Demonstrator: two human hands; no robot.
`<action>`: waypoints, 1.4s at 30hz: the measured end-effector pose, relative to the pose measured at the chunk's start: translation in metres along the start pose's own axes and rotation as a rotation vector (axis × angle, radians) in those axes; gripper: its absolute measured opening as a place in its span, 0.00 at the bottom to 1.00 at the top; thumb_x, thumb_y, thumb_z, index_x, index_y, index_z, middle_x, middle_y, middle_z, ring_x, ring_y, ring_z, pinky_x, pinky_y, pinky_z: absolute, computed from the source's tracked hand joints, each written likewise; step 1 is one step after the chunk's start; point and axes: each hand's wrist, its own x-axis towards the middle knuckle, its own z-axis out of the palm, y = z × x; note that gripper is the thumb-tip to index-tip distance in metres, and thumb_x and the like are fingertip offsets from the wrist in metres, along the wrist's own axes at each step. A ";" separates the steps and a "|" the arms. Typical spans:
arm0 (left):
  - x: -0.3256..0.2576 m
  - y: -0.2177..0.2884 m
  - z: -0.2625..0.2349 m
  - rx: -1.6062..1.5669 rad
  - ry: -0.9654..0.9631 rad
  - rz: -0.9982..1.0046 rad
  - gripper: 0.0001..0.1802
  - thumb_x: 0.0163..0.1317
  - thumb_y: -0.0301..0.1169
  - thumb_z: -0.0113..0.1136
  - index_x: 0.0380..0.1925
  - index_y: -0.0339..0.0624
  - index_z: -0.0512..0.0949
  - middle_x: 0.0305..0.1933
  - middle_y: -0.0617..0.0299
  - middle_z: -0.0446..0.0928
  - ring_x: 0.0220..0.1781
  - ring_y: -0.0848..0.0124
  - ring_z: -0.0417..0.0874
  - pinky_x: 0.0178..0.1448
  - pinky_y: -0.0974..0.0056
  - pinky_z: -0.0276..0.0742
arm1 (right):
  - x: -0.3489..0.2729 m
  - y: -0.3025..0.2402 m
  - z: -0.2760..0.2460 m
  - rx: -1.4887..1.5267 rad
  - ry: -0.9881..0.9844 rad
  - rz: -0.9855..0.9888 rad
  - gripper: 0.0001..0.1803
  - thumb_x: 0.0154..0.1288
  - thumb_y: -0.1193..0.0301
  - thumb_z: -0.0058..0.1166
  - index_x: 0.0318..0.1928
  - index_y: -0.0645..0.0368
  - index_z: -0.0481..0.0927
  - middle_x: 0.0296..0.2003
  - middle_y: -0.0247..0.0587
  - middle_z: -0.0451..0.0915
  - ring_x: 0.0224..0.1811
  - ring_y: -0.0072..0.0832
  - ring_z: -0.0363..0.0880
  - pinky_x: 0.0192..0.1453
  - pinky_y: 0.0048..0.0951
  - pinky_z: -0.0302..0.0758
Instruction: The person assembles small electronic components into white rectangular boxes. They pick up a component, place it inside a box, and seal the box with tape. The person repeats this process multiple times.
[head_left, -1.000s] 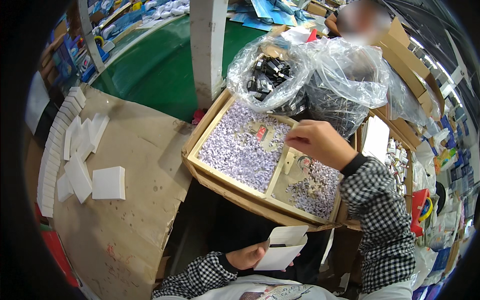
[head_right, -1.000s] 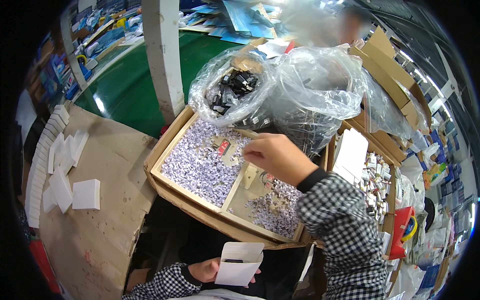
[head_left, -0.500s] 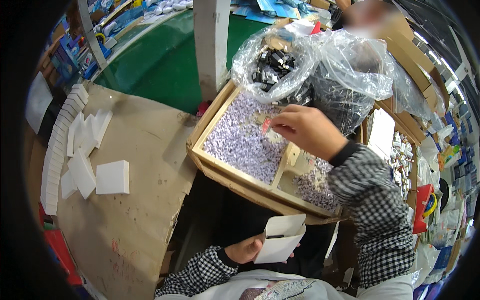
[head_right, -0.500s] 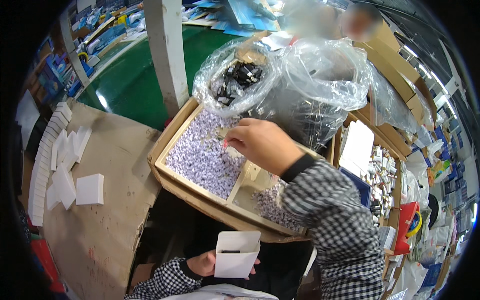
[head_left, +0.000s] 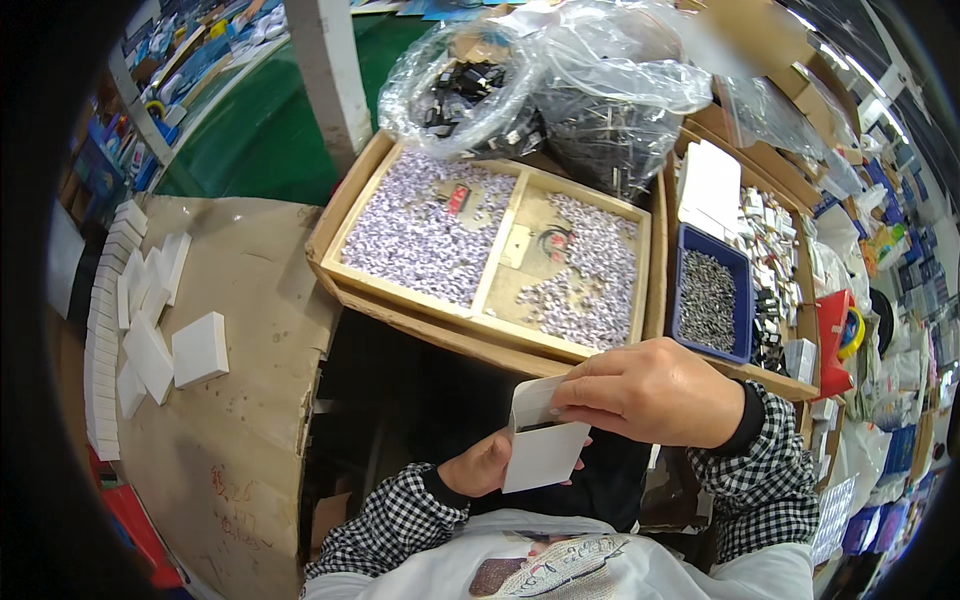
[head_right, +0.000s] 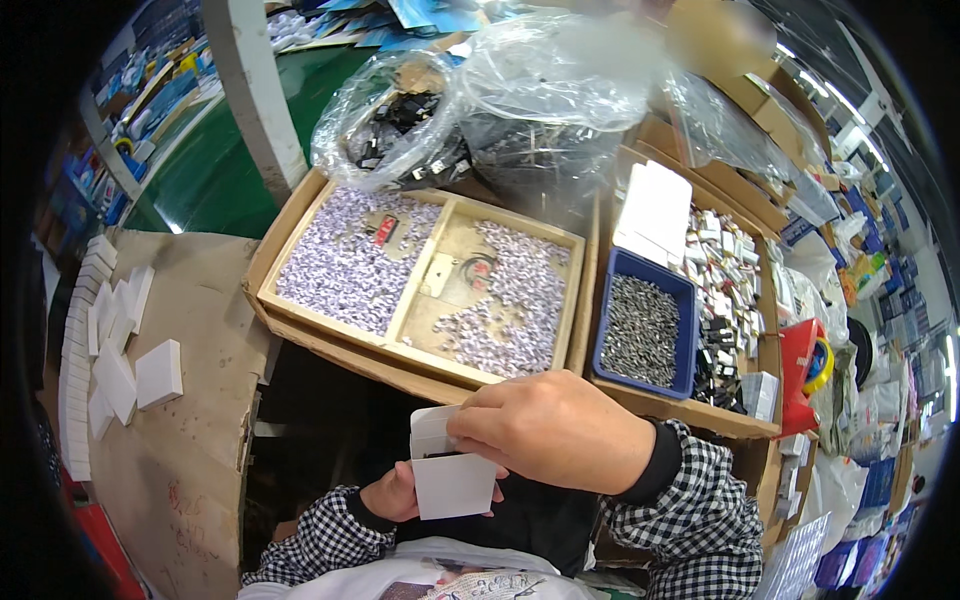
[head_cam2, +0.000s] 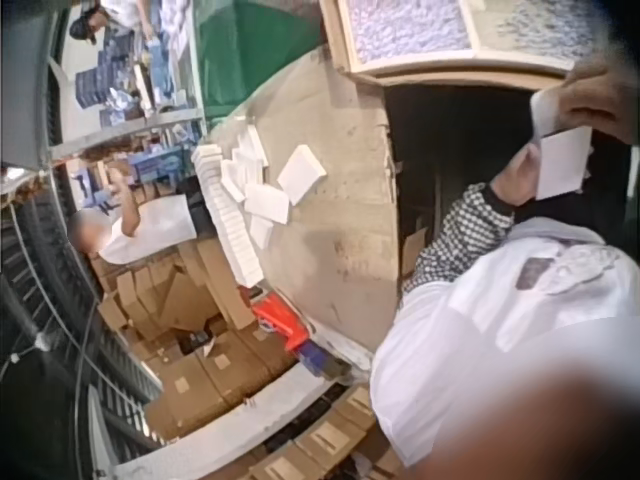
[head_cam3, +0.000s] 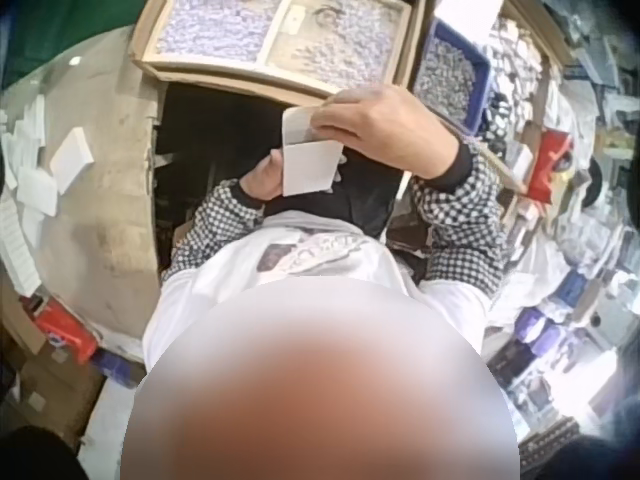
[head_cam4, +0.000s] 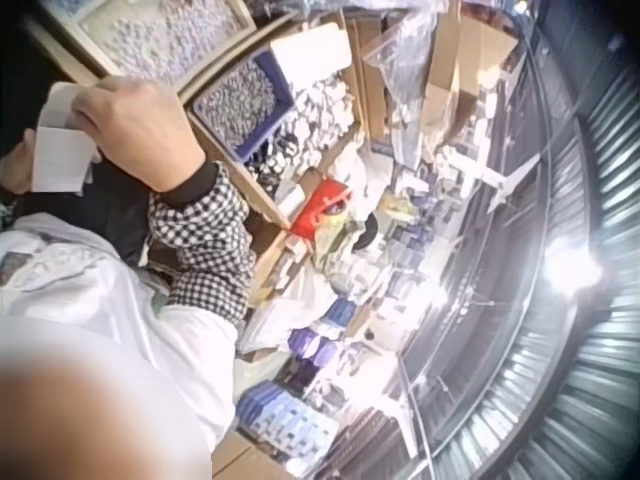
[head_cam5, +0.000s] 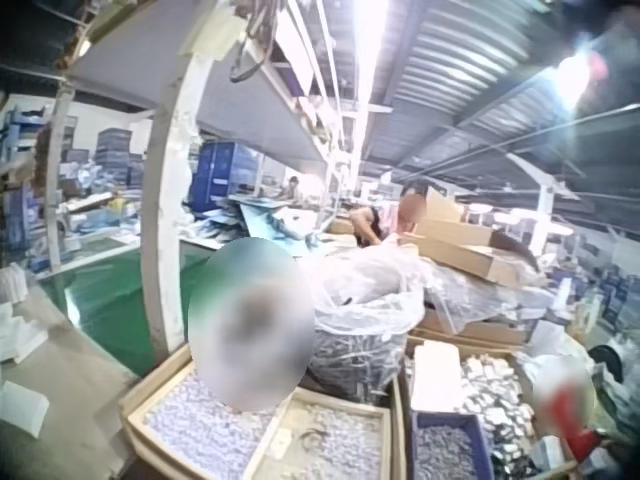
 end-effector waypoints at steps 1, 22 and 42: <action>0.002 -0.002 0.003 0.006 -0.008 -0.008 0.60 0.45 0.74 0.50 0.66 0.38 0.54 0.63 0.44 0.65 0.61 0.55 0.72 0.61 0.49 0.74 | -0.007 -0.002 0.001 0.008 0.042 0.002 0.09 0.58 0.71 0.58 0.39 0.58 0.79 0.29 0.38 0.80 0.29 0.34 0.81 0.33 0.31 0.78; 0.011 -0.036 0.028 -0.011 -0.010 -0.136 0.60 0.45 0.73 0.52 0.68 0.40 0.51 0.64 0.41 0.63 0.61 0.52 0.72 0.60 0.44 0.73 | -0.105 0.101 -0.029 -0.318 0.394 0.469 0.08 0.59 0.66 0.57 0.35 0.55 0.85 0.31 0.40 0.83 0.35 0.37 0.81 0.42 0.35 0.77; 0.018 -0.039 0.032 0.024 0.010 -0.104 0.61 0.45 0.76 0.45 0.68 0.41 0.52 0.64 0.45 0.64 0.63 0.52 0.70 0.61 0.44 0.71 | -0.089 0.005 0.039 0.169 0.486 0.220 0.09 0.55 0.74 0.62 0.38 0.59 0.82 0.28 0.42 0.82 0.30 0.35 0.82 0.34 0.28 0.77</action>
